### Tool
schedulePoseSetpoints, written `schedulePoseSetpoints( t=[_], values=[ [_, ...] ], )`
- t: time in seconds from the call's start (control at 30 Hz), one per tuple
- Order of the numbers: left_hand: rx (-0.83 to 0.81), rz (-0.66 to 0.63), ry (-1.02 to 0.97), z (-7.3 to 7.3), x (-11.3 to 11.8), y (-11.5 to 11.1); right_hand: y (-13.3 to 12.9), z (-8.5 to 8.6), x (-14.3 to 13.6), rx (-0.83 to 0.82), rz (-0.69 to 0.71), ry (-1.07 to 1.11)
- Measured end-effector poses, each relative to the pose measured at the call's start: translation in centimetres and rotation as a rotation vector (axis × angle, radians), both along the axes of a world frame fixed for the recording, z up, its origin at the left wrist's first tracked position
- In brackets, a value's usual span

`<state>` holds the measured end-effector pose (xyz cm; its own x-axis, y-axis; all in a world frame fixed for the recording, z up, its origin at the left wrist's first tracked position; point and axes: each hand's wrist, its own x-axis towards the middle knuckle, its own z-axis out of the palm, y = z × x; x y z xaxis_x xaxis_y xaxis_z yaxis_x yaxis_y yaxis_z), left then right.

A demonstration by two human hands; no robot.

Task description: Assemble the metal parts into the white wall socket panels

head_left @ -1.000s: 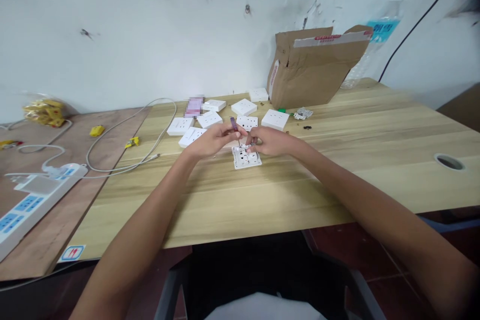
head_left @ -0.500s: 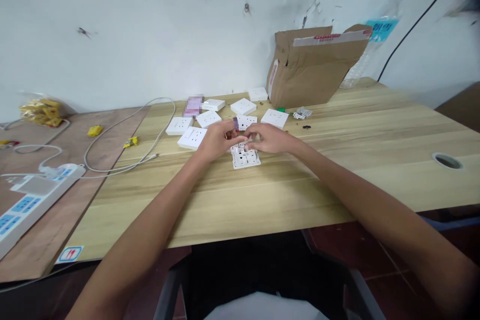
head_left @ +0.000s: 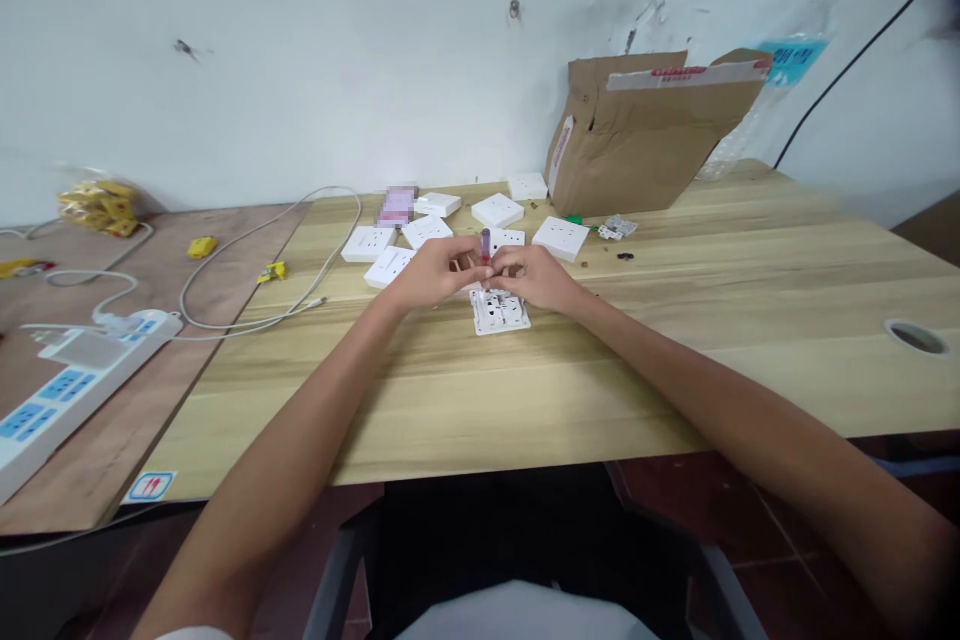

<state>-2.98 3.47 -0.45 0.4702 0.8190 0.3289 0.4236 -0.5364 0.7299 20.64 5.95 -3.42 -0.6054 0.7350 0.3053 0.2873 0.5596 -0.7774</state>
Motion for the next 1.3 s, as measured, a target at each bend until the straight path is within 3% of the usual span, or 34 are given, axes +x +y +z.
schedulePoseSetpoints(
  t=[0.2,0.37,0.6,0.8,0.93,1.13,1.3],
  values=[
    [-0.054,-0.024,-0.028,-0.1,-0.2,0.1,0.1,0.3,0.2,0.018,0.078,-0.058],
    [-0.081,0.037,-0.023,-0.5,0.1,0.0,0.2,-0.5,-0.1,-0.036,-0.001,0.022],
    [-0.062,0.0,-0.028,0.2,-0.1,-0.1,0.4,-0.3,-0.2,-0.024,0.017,0.052],
    [0.017,0.102,-0.122,0.4,-0.5,0.2,0.3,0.4,0.3,-0.041,0.027,0.032],
    [0.06,0.166,-0.198,0.5,-0.5,0.3,0.4,0.0,0.2,-0.043,0.025,0.033],
    [0.025,0.176,-0.217,0.2,-0.1,0.2,1.0,-1.1,0.0,0.064,-0.056,0.008],
    [0.132,0.272,-0.091,0.0,-0.6,0.6,1.8,-1.2,1.3,0.327,-0.163,-0.201]
  ],
)
